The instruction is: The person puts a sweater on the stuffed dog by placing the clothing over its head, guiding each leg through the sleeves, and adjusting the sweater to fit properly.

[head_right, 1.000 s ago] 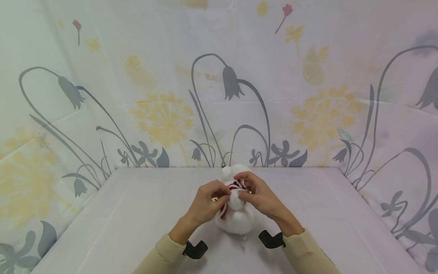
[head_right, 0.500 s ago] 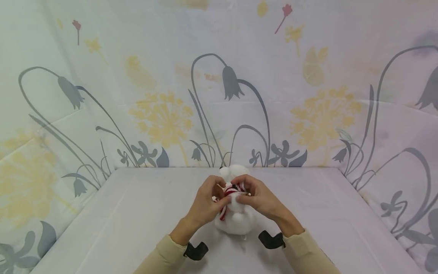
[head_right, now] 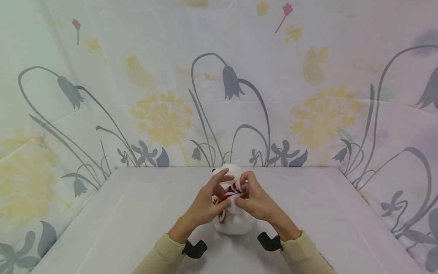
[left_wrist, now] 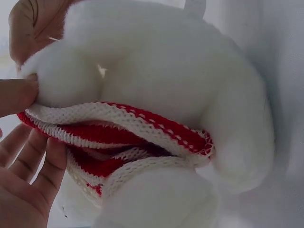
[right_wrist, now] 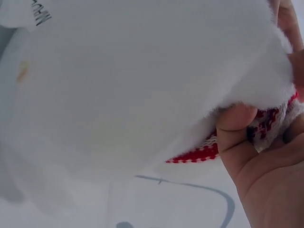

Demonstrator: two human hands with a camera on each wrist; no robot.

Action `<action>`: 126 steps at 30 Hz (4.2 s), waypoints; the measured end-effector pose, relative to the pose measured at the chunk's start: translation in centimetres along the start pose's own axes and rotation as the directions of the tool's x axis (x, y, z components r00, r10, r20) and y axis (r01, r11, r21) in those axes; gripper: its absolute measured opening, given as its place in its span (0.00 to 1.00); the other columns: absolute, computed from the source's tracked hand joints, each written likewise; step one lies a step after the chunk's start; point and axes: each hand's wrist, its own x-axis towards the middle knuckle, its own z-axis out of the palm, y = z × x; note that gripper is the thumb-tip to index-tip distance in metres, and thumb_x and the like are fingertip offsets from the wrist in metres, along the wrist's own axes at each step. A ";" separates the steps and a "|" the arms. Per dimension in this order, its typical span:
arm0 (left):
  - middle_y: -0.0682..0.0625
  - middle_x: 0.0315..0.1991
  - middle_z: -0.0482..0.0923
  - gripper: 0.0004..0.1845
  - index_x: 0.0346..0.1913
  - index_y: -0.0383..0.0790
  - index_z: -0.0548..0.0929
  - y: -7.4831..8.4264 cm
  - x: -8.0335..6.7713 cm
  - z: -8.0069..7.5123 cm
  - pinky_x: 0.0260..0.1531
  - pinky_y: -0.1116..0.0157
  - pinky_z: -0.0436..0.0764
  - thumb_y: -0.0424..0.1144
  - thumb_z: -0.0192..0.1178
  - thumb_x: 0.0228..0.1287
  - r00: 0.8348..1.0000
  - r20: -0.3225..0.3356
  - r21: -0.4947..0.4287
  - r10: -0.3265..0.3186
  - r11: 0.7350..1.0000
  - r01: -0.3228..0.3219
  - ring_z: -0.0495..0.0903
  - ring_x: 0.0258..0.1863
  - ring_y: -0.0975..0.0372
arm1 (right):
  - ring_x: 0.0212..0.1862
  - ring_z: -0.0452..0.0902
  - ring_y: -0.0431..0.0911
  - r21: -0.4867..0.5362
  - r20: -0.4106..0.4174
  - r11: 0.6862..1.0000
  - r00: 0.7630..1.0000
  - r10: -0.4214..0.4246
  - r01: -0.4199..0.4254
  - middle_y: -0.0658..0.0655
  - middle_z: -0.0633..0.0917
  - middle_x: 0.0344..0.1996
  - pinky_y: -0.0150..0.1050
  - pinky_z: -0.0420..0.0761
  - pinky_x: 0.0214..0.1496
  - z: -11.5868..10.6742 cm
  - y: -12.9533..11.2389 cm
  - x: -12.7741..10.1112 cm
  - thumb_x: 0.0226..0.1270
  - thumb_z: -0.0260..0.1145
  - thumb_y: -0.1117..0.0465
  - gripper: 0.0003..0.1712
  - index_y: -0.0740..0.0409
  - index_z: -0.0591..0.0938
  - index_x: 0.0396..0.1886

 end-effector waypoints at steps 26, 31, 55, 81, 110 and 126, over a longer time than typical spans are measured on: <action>0.47 0.41 0.74 0.29 0.65 0.43 0.68 -0.2 0.0 -0.7 0.26 0.73 0.72 0.24 0.58 0.61 0.980 0.155 -0.038 -0.124 0.991 0.132 0.74 0.27 0.64 | 0.35 0.77 0.45 -0.116 -0.105 0.978 0.977 -0.186 0.173 0.62 0.70 0.39 0.34 0.79 0.38 0.4 1.0 0.2 0.54 0.65 0.80 0.24 0.69 0.64 0.46; 0.47 0.38 0.76 0.27 0.64 0.44 0.70 -0.5 -0.1 -0.8 0.25 0.72 0.72 0.25 0.58 0.62 0.980 0.164 -0.037 -0.117 0.992 0.125 0.73 0.26 0.63 | 0.36 0.76 0.44 -0.106 -0.105 0.978 0.976 -0.188 0.177 0.63 0.69 0.40 0.33 0.78 0.38 0.4 1.2 0.1 0.54 0.66 0.79 0.23 0.69 0.64 0.45; 0.54 0.33 0.72 0.18 0.46 0.44 0.76 -0.6 -0.3 -1.1 0.28 0.72 0.74 0.25 0.64 0.53 0.952 0.222 0.041 -0.210 0.978 0.206 0.71 0.28 0.68 | 0.36 0.79 0.45 -0.268 -0.046 0.954 0.987 -0.154 0.137 0.53 0.77 0.40 0.36 0.79 0.39 -0.1 1.2 0.1 0.53 0.75 0.65 0.22 0.57 0.73 0.45; 0.56 0.25 0.65 0.13 0.29 0.46 0.74 -0.8 -0.5 0.1 0.25 0.74 0.63 0.28 0.67 0.45 0.987 0.099 0.201 -0.130 0.974 0.108 0.64 0.25 0.69 | 0.35 0.71 0.41 -0.356 0.098 0.932 0.995 -0.034 0.067 0.48 0.76 0.33 0.38 0.74 0.35 -0.3 1.1 -0.3 0.57 0.68 0.70 0.17 0.48 0.73 0.42; 0.53 0.30 0.70 0.12 0.33 0.41 0.75 -1.6 -0.7 1.5 0.26 0.75 0.70 0.25 0.65 0.49 0.988 -0.137 0.304 -0.067 0.947 0.107 0.70 0.26 0.66 | 0.28 0.71 0.34 -0.611 0.014 0.738 0.936 -0.353 0.287 0.42 0.78 0.30 0.32 0.75 0.28 -0.6 2.6 0.0 0.52 0.71 0.74 0.16 0.52 0.78 0.35; 0.53 0.32 0.69 0.17 0.34 0.43 0.75 -1.8 -0.7 2.1 0.27 0.75 0.72 0.20 0.62 0.42 0.982 -0.147 0.263 -0.116 0.953 0.152 0.71 0.28 0.66 | 0.35 0.75 0.40 -0.464 0.017 0.879 0.994 -0.110 0.106 0.47 0.80 0.37 0.36 0.76 0.35 -2.1 1.6 -0.3 0.66 0.64 0.64 0.07 0.46 0.82 0.31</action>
